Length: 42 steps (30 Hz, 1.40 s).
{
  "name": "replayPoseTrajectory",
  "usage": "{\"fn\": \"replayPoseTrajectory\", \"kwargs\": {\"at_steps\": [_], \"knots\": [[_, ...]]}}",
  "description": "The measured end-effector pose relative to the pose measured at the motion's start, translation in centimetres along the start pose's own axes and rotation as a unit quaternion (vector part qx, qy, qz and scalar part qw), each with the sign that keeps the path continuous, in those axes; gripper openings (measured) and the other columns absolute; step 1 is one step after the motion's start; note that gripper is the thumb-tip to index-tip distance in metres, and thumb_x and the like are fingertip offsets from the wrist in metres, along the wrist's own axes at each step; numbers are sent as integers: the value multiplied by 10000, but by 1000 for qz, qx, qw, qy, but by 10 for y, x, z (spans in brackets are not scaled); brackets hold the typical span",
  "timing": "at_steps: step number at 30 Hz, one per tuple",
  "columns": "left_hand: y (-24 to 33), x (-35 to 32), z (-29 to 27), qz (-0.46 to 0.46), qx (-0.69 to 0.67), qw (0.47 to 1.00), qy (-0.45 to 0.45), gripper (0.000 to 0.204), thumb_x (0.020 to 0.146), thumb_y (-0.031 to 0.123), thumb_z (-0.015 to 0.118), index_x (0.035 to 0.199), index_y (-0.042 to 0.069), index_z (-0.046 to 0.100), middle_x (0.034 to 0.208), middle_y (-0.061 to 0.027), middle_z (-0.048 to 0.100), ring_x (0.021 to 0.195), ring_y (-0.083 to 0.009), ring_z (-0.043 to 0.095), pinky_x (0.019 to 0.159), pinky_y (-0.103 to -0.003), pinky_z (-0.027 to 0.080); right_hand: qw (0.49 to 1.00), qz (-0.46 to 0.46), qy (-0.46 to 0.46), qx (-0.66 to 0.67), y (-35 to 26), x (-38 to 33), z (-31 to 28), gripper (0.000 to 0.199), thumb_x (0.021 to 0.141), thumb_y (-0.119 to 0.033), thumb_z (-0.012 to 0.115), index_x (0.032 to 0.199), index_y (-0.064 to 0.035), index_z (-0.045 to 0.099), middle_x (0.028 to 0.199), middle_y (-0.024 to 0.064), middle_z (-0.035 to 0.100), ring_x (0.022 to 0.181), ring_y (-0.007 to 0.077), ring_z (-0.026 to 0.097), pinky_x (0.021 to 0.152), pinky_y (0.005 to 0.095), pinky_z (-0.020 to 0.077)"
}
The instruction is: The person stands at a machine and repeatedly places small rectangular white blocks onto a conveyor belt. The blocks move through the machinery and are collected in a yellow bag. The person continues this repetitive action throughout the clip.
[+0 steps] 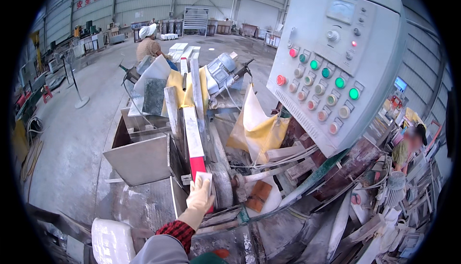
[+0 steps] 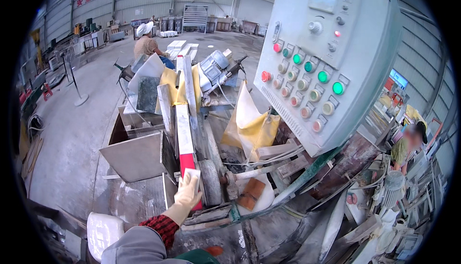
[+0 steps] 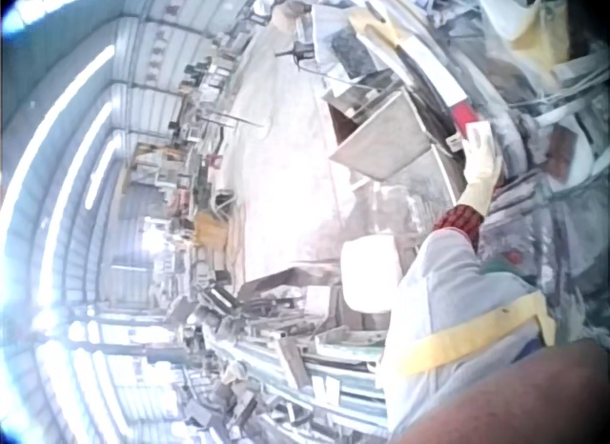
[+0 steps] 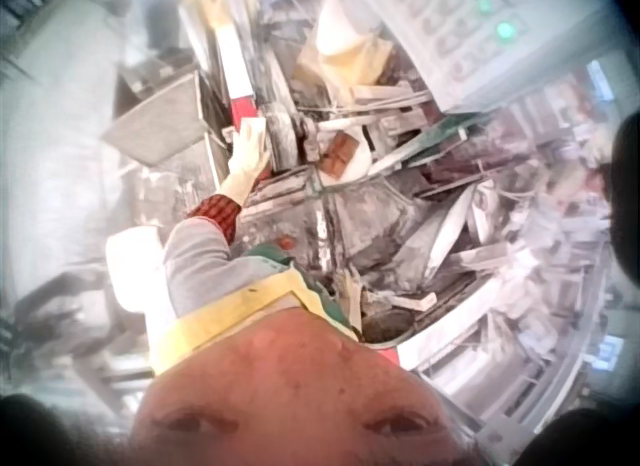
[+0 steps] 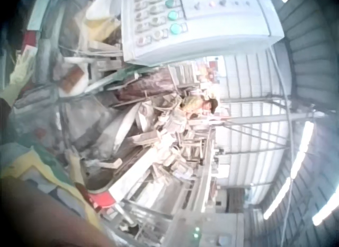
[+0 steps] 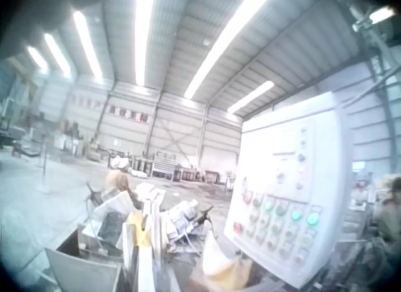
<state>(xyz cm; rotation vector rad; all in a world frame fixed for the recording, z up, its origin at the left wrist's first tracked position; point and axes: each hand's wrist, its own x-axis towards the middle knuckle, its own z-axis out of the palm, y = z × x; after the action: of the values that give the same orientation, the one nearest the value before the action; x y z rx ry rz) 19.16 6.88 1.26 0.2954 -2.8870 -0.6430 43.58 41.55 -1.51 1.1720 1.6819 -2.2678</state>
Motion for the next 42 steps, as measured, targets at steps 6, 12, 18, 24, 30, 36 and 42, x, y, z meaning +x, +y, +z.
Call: {"fn": "replayPoseTrajectory", "kwargs": {"at_steps": [6, 12, 18, 24, 30, 36, 42], "knots": [[30, -49, 28, 134, -254, 951, -117, 666, 633, 253, 777, 1200, 67, 482, 1342, -253, 389, 1289, -375, 348, 1061, -381, 320, 997, -8, -70, 32, 14, -6, 1, 389, 946, -67, 423, 1321, 5, 346, 1059, 211, 591, 905, 250, 624, 788, 313, 541], [160, -128, 43, 452, -287, 797, -281, 766, 693, 213, 747, 1346, 35, 389, 1389, -260, 344, 1318, -359, 321, 1064, -363, 311, 981, -156, -80, 86, 30, 49, 31, 544, 919, -172, 530, 1392, -58, 287, 1186, 179, 543, 995, 256, 575, 811, 371, 473], [189, -131, 33, 596, -226, 678, -367, 664, 816, 289, 677, 1364, 66, 375, 1426, -212, 323, 1334, -320, 306, 1079, -350, 291, 946, -259, 71, 181, -18, 2, -2, 665, 784, 122, 541, 1380, -50, 299, 1248, 109, 533, 1111, 208, 533, 931, 333, 438], [128, 8, 36, 481, -32, 863, -154, 493, 662, 249, 753, 1072, 68, 550, 1060, -133, 569, 1025, -319, 534, 868, -413, 437, 808, -442, 350, 171, 93, -21, -170, 816, 713, 159, 532, 1430, -15, 182, 1352, 171, 396, 1205, 283, 445, 1001, 374, 376], [-47, 70, 11, 199, 233, 947, -103, 675, 748, 396, 675, 1271, 78, 390, 1324, -184, 390, 1199, -394, 377, 983, -471, 346, 747, -87, 631, 192, 66, -87, -207, 733, 736, -104, 620, 1388, -139, 288, 1102, 189, 570, 867, 294, 604, 710, 387, 503], [-22, 52, 45, 211, 269, 936, -79, 716, 787, 403, 653, 1326, 97, 294, 1389, -194, 304, 1256, -406, 312, 1002, -481, 330, 654, -272, 613, 350, 129, -58, -270, 785, 750, 93, 543, 1402, -252, 274, 1071, 107, 556, 770, 232, 574, 534, 362, 513], [-30, 65, 51, 199, 280, 933, -109, 808, 742, 457, 686, 1356, 146, 262, 1425, -196, 259, 1291, -403, 268, 1013, -502, 317, 620, -261, 564, 480, 90, -55, -266, 854, 758, 174, 476, 1422, -313, 248, 1214, 126, 485, 920, 273, 568, 743, 499, 533]]}}
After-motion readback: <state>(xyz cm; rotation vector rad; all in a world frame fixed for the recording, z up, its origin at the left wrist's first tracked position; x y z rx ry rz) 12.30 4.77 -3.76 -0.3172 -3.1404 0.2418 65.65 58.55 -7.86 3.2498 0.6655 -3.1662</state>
